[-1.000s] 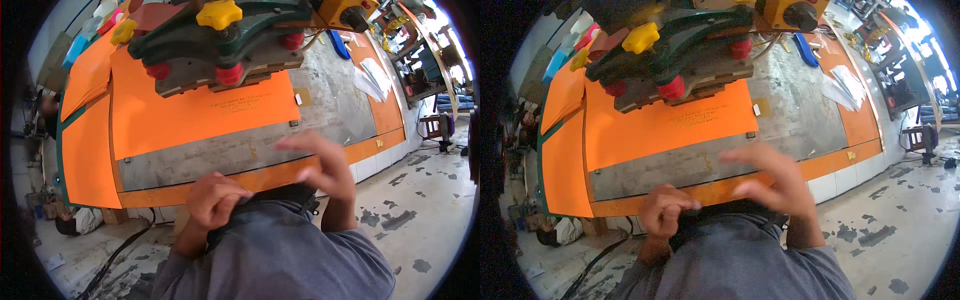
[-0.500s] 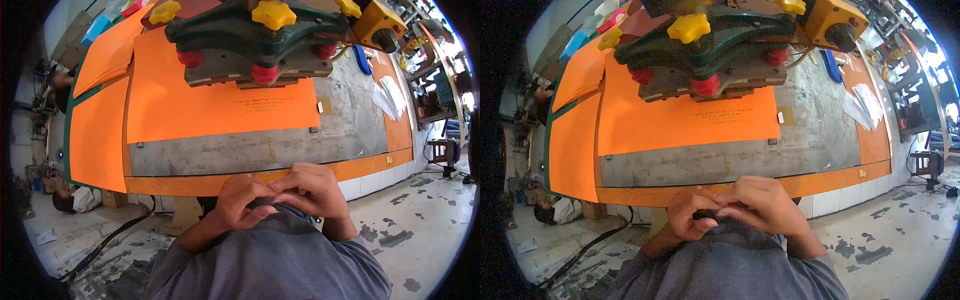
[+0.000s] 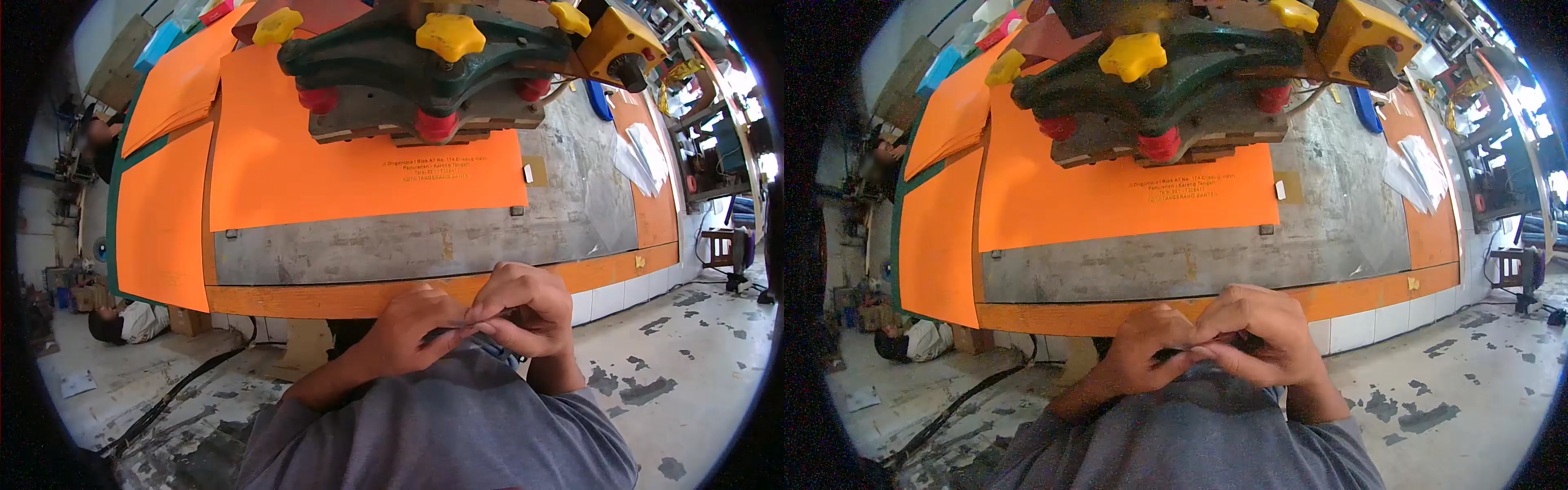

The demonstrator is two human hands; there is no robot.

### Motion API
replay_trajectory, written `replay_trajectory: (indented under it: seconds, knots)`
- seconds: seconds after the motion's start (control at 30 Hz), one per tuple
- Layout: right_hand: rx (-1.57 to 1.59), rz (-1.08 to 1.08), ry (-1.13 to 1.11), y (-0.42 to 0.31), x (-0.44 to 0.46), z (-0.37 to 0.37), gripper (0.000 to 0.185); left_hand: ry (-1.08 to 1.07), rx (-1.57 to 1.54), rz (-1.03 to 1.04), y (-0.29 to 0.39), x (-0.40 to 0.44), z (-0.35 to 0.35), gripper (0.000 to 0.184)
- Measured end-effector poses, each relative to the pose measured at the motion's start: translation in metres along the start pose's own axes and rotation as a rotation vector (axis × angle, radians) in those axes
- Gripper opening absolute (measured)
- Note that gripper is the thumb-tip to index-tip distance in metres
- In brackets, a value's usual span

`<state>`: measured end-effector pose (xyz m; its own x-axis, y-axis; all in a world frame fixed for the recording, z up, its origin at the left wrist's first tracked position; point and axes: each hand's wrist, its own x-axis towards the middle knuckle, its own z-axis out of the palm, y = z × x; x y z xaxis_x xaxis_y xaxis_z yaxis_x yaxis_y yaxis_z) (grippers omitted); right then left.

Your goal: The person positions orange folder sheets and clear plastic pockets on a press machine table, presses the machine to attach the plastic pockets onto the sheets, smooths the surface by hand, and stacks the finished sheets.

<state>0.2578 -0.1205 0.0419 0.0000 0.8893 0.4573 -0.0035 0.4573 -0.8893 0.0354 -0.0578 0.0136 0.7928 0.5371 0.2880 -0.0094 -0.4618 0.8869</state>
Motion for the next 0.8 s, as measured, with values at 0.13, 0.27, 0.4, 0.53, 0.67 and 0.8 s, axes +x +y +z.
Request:
replay_trajectory:
  seconds: [0.13,0.27,0.4,0.53,0.67,0.8]
  knots:
    - [-0.130,0.000,-0.028,-0.007,-0.001,-0.007,0.015,0.056,0.034,0.038,0.004,0.002,0.005,0.023]
    - [-0.127,-0.008,-0.035,-0.009,-0.006,-0.017,0.015,-0.033,-0.028,-0.005,0.004,0.004,0.001,0.020]
    - [-0.070,0.029,-0.071,-0.017,-0.006,-0.022,0.015,-0.034,-0.043,-0.034,0.004,0.005,0.001,0.019]
    - [-0.080,0.031,-0.033,-0.024,-0.004,-0.019,0.019,-0.012,-0.119,-0.080,0.007,0.002,0.004,0.017]
    - [-0.166,0.042,-0.130,-0.030,0.003,-0.024,0.022,-0.061,-0.079,-0.123,0.012,0.003,0.000,0.015]
    - [-0.206,0.064,-0.073,-0.031,0.001,-0.029,0.019,-0.099,0.016,-0.077,0.007,-0.002,-0.001,0.016]
